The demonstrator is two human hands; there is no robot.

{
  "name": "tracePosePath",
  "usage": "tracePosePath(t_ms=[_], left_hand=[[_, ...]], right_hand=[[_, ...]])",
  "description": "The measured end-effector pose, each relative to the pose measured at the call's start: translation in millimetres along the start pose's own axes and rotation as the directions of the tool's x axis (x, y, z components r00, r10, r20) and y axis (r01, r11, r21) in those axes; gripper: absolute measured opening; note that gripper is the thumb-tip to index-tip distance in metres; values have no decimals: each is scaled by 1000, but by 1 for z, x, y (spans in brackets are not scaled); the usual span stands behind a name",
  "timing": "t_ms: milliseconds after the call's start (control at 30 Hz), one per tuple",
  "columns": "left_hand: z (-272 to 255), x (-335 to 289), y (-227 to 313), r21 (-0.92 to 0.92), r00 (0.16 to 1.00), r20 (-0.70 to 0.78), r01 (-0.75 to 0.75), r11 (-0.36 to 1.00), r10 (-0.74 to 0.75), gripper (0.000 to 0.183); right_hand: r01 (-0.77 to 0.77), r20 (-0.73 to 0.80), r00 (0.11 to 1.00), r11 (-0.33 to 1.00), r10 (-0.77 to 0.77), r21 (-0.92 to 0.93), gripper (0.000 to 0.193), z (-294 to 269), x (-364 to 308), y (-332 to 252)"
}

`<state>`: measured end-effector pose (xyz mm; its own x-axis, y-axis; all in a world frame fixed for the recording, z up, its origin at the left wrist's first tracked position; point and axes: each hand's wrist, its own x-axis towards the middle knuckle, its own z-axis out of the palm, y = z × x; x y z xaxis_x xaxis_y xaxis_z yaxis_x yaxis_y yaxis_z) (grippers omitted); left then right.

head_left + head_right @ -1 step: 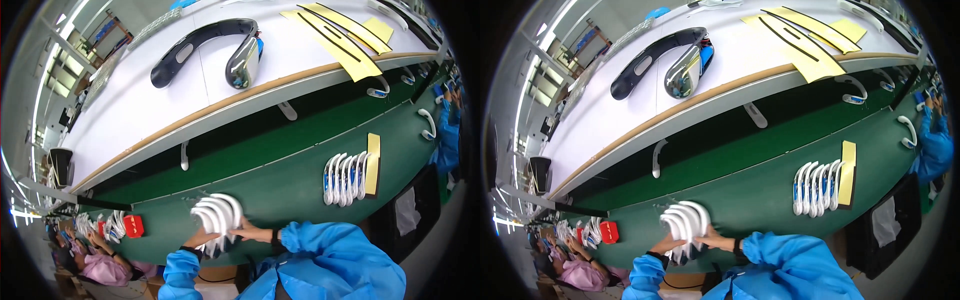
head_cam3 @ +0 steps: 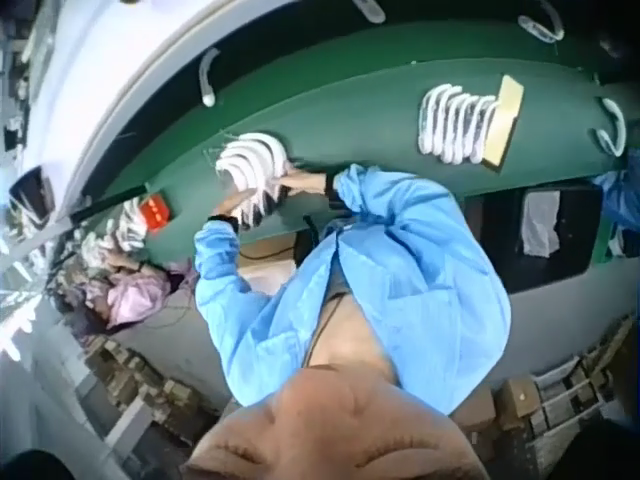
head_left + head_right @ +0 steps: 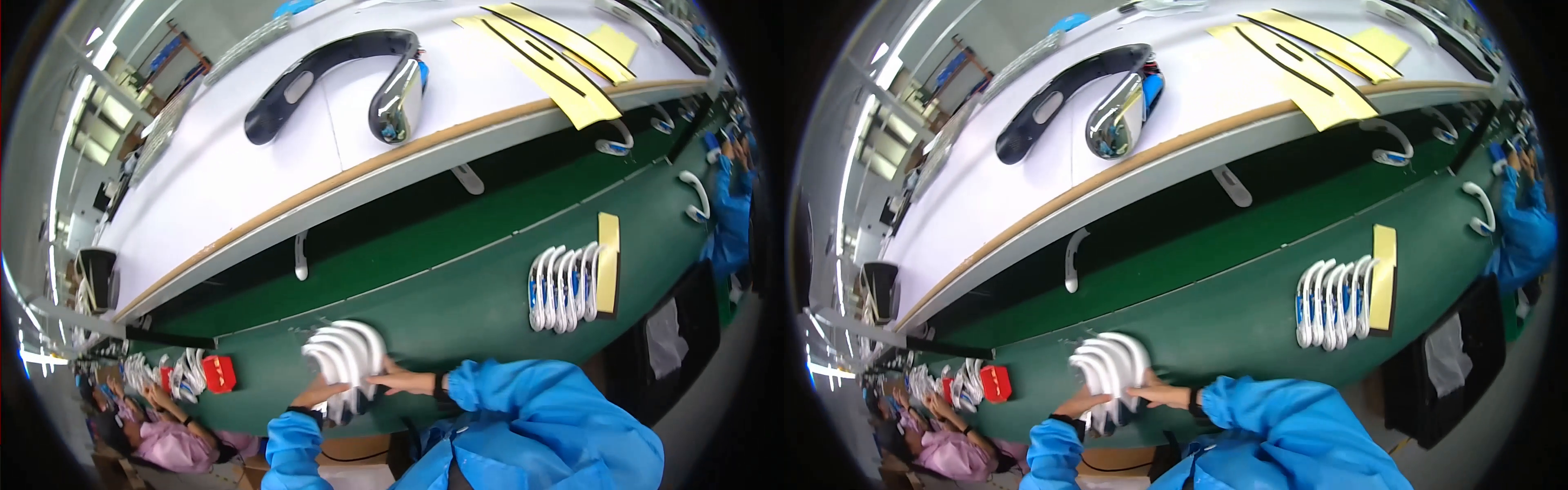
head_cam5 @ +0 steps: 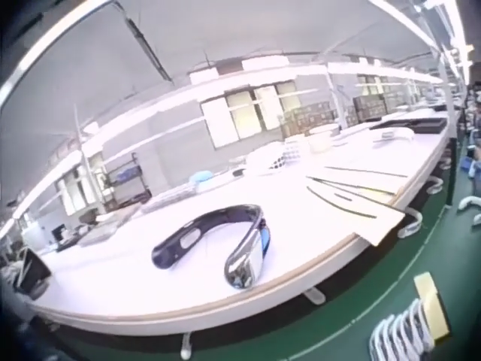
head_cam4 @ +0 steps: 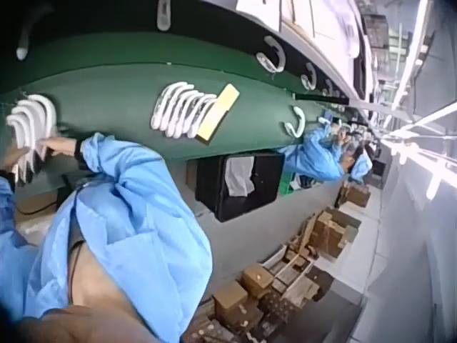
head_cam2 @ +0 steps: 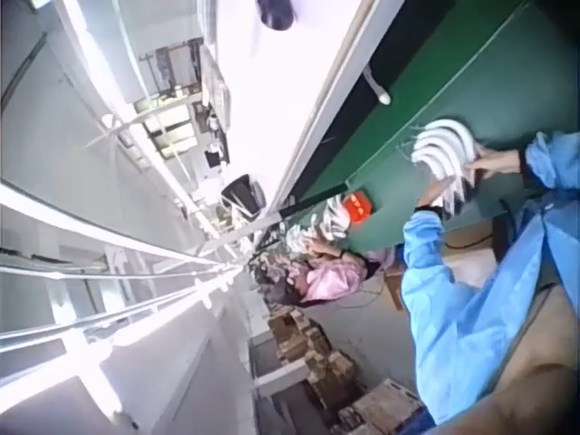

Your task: Assembling the internal components and outer shells of wearable neck fans on a production line.

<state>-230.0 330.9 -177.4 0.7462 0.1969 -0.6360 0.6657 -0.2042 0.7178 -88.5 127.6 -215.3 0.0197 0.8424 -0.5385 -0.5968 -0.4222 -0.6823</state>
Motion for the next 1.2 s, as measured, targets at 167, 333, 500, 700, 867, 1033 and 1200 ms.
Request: tracePosePath(t_ms=[167, 333, 500, 700, 867, 1033, 1200], left_hand=[[-75, -76, -38, -413, 920, 45, 372, 831, -389, 66], [-92, -55, 23, 422, 656, -684, 712, 560, -318, 108], [-67, 18, 127, 648, 674, -533, -64, 759, 511, 51], [62, 211, 274, 381, 890, -138, -358, 852, 435, 50], [179, 383, 330, 620, 826, -296, -216, 754, 480, 64], [255, 465, 371, 458, 600, -702, -33, 888, 384, 81], [276, 459, 421, 477, 699, -651, 71, 876, 298, 82]], right_hand=[[-27, 357, 933, 997, 52, -76, 63, 40, 59, 1], [14, 153, 988, 971, 24, -239, 44, -18, -5, -20], [314, -295, 876, 915, -383, -254, 16, -117, -126, -44], [-52, -684, 43, 682, -728, -729, 10, -317, -297, -32], [-369, -627, 71, 563, -776, -739, 8, -412, -362, -23], [-422, -631, 281, 497, -723, -758, 6, -446, -362, -16], [-399, -653, 304, 530, -694, -748, 8, -455, -376, -15]])
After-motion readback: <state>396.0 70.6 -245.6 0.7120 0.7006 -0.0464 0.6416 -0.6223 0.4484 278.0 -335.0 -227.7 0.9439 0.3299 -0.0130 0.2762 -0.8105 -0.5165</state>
